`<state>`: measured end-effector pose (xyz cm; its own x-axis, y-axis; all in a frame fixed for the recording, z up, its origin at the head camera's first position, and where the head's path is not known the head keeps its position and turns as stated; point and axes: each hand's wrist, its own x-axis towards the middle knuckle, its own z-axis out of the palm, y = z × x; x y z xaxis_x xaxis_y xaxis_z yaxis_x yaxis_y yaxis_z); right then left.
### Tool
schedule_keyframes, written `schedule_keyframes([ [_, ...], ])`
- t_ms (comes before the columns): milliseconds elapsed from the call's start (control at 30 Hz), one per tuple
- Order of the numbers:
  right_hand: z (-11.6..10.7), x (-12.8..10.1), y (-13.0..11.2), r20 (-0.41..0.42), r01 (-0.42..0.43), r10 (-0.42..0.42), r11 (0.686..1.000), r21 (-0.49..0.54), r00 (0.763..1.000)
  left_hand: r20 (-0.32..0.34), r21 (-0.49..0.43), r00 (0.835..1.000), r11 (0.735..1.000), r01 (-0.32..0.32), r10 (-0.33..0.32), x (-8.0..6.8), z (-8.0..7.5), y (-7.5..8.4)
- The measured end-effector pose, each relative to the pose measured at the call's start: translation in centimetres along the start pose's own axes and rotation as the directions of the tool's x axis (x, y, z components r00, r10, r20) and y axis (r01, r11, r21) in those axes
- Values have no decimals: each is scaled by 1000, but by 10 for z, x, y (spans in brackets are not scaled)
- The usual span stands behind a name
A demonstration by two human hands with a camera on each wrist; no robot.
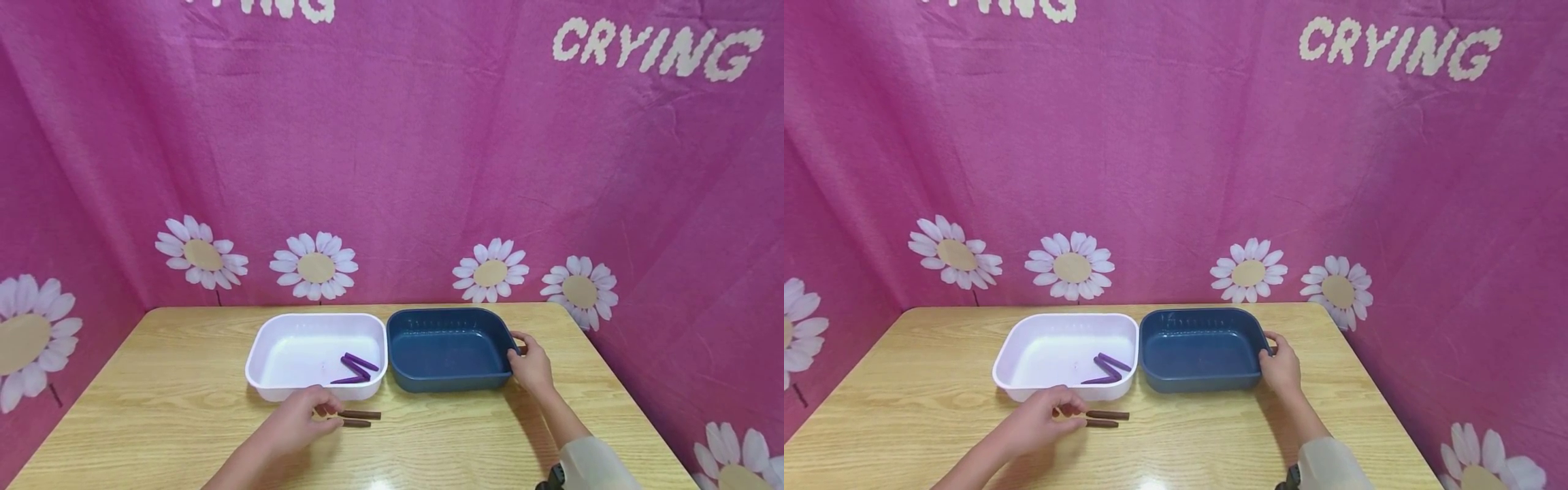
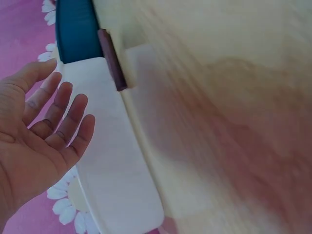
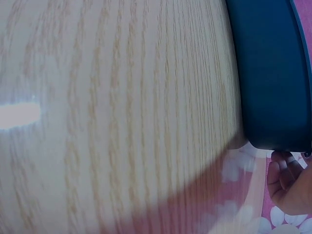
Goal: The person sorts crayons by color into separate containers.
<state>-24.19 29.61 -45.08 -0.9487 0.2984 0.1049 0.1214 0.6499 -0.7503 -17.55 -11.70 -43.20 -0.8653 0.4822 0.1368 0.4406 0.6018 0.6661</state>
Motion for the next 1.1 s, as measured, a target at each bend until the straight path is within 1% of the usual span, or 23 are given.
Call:
schedule_keyframes([
  [100,0,-1,0,1,-3,3,1000,-2,1000,3,-1,1000,1000,1,-1,-2,2,-7],
  [200,0,-1,0,4,-6,6,1000,-1,1000,2,22,1000,1000,0,0,-5,5,-13],
  [400,1,0,1,5,-6,6,1000,3,1000,-8,48,1000,999,-11,12,-8,8,-20],
  [667,1,1,1,15,-25,25,1000,5,1000,-27,115,998,992,-57,61,-8,7,-26],
  [900,1,1,2,24,-34,34,999,5,999,-8,157,998,986,-63,65,-5,9,-28],
  [1100,1,1,1,28,-25,25,1000,13,999,6,224,997,971,-82,83,-1,13,-28],
])
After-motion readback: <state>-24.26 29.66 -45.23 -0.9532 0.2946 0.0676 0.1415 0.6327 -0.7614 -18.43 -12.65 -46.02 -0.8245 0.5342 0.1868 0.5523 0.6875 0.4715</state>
